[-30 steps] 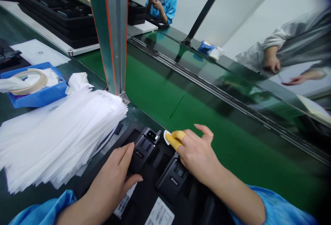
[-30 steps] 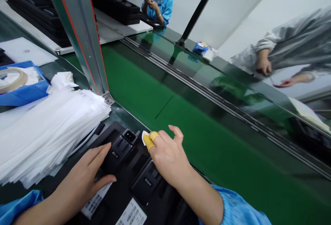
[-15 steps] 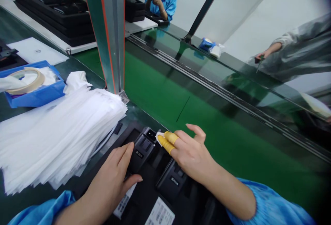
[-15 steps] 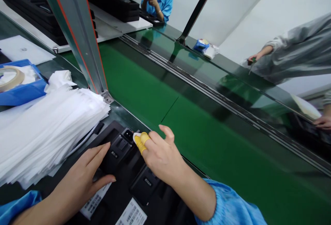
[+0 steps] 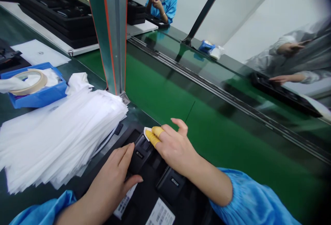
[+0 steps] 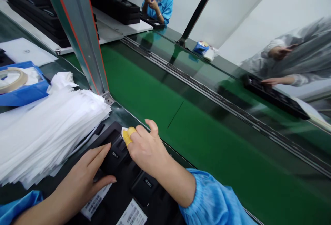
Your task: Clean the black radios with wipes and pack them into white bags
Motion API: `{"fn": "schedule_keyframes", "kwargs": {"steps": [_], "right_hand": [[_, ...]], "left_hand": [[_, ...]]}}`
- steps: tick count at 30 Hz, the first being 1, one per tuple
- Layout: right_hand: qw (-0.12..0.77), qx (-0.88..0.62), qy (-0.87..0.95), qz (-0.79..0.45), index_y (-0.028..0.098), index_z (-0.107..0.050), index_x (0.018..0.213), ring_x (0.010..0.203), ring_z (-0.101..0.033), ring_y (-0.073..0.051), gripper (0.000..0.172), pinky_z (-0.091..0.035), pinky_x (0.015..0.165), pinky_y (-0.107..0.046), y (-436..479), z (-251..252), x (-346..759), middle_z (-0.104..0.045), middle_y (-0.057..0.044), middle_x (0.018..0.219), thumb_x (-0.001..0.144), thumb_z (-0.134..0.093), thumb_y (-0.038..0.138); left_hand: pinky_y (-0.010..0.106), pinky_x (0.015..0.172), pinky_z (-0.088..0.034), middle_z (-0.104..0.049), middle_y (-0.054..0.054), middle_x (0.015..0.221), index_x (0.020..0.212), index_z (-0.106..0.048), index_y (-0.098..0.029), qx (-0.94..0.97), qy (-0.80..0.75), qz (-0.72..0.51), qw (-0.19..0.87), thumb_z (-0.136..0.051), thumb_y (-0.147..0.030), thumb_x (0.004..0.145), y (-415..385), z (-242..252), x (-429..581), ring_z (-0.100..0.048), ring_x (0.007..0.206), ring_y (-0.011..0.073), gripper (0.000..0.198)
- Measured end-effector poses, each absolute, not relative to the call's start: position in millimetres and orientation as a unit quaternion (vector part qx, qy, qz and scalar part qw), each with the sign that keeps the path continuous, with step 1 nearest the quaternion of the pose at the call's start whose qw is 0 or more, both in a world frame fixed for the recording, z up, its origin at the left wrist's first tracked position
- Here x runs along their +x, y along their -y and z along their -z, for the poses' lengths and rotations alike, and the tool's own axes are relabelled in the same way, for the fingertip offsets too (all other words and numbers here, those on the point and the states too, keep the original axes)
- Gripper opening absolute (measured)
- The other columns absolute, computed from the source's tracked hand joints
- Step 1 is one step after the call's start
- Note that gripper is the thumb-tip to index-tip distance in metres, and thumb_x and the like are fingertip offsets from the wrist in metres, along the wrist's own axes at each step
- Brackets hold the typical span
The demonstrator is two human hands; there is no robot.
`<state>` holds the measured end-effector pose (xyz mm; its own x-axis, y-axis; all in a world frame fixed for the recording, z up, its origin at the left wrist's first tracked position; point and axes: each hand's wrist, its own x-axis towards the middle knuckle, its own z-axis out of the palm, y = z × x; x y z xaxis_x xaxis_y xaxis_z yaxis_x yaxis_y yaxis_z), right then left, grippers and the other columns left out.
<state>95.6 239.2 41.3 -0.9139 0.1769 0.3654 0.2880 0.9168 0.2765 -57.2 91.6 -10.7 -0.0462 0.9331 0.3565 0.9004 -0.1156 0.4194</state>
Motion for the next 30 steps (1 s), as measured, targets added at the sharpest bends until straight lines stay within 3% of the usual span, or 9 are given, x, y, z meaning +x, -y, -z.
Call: {"fn": "schedule_keyframes", "kwargs": {"steps": [10,19,26,30], "right_hand": [[0.174,-0.155,0.958,0.168,0.021,-0.066,0.066,0.072,-0.049,-0.012,0.032,-0.015,0.100,-0.044,-234.3,-37.6,129.2,-0.063,0.001,0.073,0.086,-0.045,0.008],[0.206,-0.194,0.948,0.142,0.020,-0.068,0.072,0.072,-0.049,-0.013,0.029,-0.022,0.093,-0.043,-205.9,-44.6,127.7,-0.065,-0.001,0.081,0.085,-0.045,0.007],[0.195,-0.140,0.962,0.132,0.021,-0.061,0.061,0.073,-0.046,-0.015,0.028,-0.022,0.093,-0.042,-177.3,-34.1,89.9,-0.059,0.000,0.070,0.083,-0.049,0.009],[0.180,-0.144,0.963,0.138,0.020,-0.064,0.068,0.073,-0.045,-0.016,0.026,-0.022,0.092,-0.041,-175.0,-29.1,88.5,-0.057,0.000,0.067,0.083,-0.047,0.008]], "left_hand": [[0.044,0.083,-0.054,-0.060,0.016,0.116,0.138,-0.033,-0.016,0.694,-0.657,-0.292,0.026,-0.050,-0.046,0.088,-91.5,14.4,-58.1,-0.061,0.102,0.0293,0.061],[0.044,0.084,-0.051,-0.059,0.012,0.111,0.145,-0.005,-0.022,0.662,-0.686,-0.282,0.104,-0.080,-0.021,0.065,-91.4,4.3,-50.2,-0.060,0.098,0.0284,0.111],[0.042,0.084,-0.050,-0.057,0.011,0.113,0.145,0.007,-0.026,0.651,-0.677,-0.319,0.124,-0.080,-0.013,0.063,-91.3,8.1,-48.8,-0.058,0.098,0.0276,0.121],[0.043,0.085,-0.049,-0.057,0.011,0.111,0.146,0.006,-0.026,0.647,-0.678,-0.322,0.132,-0.079,-0.013,0.064,-91.5,8.6,-49.2,-0.058,0.098,0.0273,0.118]]}}
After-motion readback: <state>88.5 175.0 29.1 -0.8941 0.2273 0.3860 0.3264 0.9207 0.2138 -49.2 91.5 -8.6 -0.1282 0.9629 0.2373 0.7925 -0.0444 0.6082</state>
